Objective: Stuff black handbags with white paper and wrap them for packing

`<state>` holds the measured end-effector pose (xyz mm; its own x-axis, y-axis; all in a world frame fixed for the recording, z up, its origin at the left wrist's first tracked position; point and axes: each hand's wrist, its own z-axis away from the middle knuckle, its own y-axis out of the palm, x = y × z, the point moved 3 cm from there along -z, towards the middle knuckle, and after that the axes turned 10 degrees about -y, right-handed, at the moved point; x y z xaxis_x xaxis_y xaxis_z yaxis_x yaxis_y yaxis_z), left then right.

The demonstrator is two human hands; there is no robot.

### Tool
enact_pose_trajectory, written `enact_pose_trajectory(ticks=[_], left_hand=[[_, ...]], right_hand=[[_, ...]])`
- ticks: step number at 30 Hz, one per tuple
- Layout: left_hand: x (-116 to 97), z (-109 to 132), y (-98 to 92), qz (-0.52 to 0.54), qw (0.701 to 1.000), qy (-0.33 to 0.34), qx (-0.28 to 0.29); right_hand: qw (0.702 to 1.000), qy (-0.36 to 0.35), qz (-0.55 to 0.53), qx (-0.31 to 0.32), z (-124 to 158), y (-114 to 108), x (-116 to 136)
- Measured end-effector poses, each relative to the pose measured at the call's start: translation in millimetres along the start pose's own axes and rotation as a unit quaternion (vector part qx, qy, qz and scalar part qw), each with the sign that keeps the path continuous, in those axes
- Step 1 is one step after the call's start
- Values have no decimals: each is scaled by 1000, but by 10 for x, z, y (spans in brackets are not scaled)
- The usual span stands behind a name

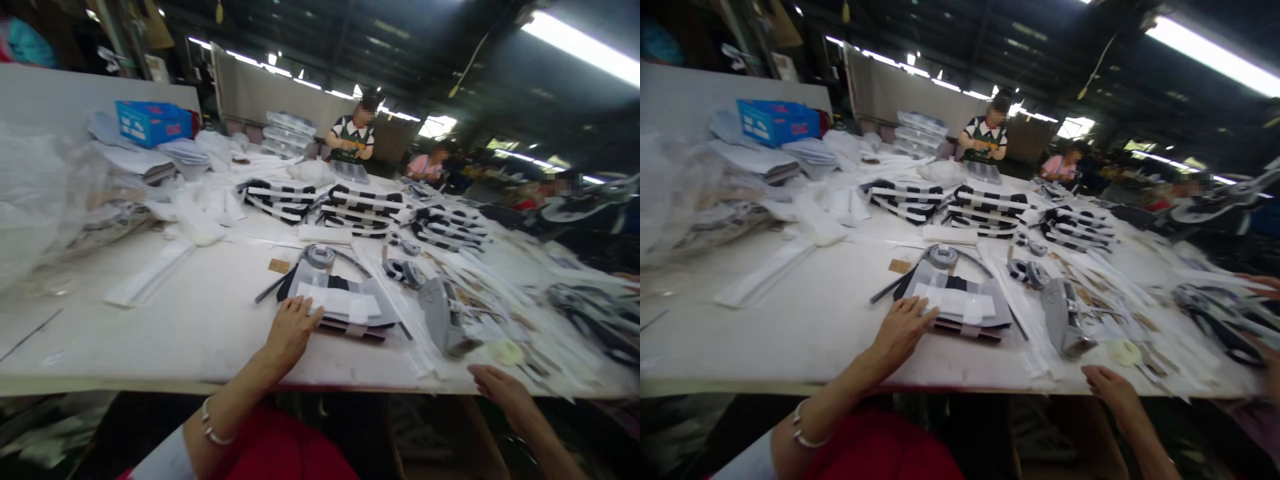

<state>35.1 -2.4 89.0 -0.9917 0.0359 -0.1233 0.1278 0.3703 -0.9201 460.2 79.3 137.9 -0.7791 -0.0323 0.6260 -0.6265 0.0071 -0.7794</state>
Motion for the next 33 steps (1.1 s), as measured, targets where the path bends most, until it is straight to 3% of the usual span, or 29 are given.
enact_pose_trajectory(ticks=[2, 5, 9, 12, 15, 19, 25, 33], left_hand=[[-3, -2, -2, 6, 1000, -4, 6], [-13, 19, 2, 8, 1000, 1, 19], [-12, 30, 3, 9, 999, -4, 37], [-19, 30, -14, 13, 999, -7, 45], [-27, 28, -34, 15, 999, -12, 41], [-31, 20, -47, 18, 999, -9, 44], [-16, 15, -49, 37, 998, -12, 47], [-12, 11, -10, 39, 998, -14, 56]], right_hand=[[999, -38, -1, 17, -127, -14, 238], [985, -138, -8, 106, -229, 156, 1011], [913, -267, -26, 308, -252, 733, 2199], [859, -315, -4, 403, -364, 1223, 2674], [815, -339, 47, 467, -556, 1623, 2838], [767, -352, 138, 519, -731, 1957, 2954], [706, -346, 285, 548, -710, 2193, 3166], [591, -443, 416, 530, -641, 2404, 3270]])
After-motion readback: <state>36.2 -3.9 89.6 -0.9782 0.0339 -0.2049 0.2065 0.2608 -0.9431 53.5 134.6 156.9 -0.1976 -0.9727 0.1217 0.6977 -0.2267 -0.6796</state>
